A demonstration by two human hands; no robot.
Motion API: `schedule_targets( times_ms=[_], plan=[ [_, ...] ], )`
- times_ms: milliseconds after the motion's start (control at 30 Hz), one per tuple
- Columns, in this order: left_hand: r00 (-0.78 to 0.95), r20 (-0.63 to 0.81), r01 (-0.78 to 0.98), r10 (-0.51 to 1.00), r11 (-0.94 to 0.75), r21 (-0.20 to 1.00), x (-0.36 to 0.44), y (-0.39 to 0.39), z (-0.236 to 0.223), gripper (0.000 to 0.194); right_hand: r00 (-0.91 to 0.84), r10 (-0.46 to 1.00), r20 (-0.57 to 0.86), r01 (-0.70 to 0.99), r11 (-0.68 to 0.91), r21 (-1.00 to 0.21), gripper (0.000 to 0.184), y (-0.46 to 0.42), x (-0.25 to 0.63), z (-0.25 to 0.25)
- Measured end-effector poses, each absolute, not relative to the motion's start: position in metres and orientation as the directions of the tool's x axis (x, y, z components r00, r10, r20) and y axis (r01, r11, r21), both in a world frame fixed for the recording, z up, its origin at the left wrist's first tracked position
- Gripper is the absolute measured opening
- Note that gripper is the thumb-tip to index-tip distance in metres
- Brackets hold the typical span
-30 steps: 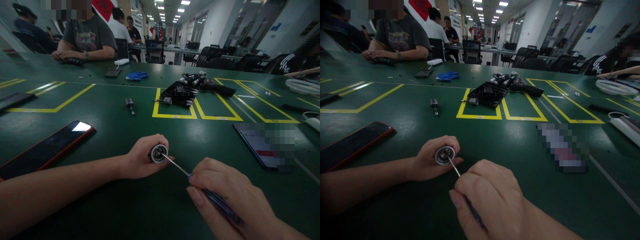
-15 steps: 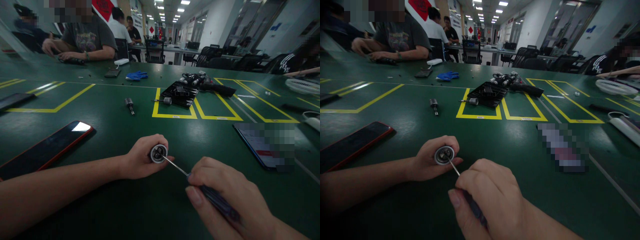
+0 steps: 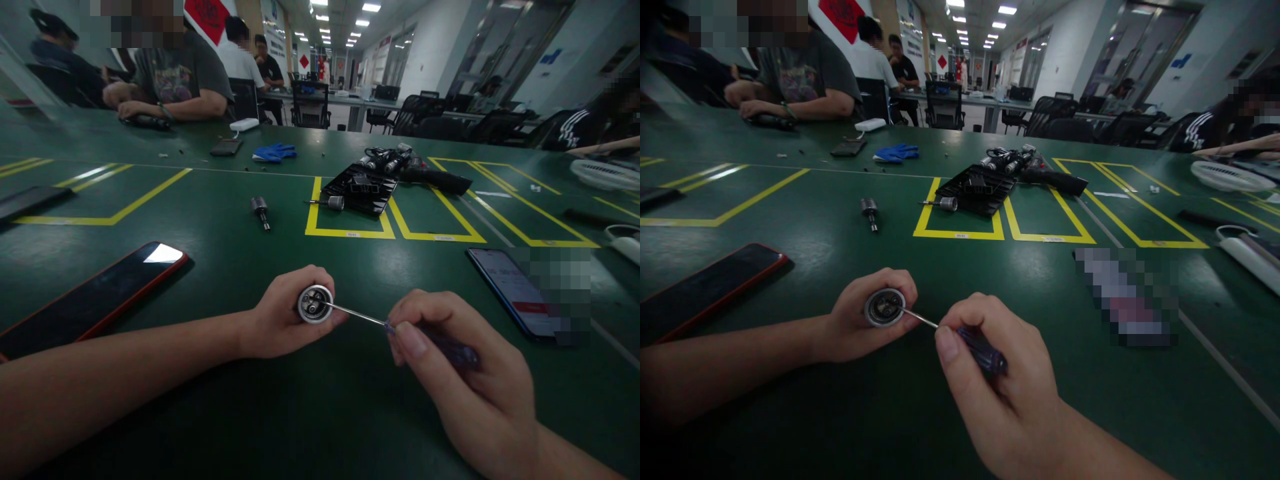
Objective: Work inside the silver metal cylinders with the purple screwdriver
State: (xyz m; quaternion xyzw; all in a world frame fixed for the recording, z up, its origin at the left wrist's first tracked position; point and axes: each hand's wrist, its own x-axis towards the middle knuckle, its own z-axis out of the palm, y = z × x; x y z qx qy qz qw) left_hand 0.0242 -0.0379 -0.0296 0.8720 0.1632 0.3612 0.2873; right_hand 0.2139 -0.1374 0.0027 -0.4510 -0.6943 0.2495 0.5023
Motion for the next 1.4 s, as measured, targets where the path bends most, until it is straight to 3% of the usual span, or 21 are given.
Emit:
schedule_targets(
  times_ms=[567,867,1400],
  plan=[
    [0.654,0.556,0.060,0.512,-0.768,0.637,0.0242,-0.0406,-0.0277,0.014,-0.041,0.912,0.409,0.233,0.406,-0.884,0.011,-0.1396,0.2153,-0.0066],
    [0.664,0.565,0.085,0.489,-0.801,0.593,0.0246,-0.0372,-0.0293,0.015,-0.192,0.821,0.538,0.408,0.566,-0.717,0.014,-0.1393,0.2125,0.0018],
    [0.641,0.565,0.091,0.519,-0.782,0.616,0.0236,-0.0393,-0.0262,0.014,-0.097,0.883,0.459,0.300,0.466,-0.833,0.013,-0.1375,0.2110,-0.0035]
  ],
)
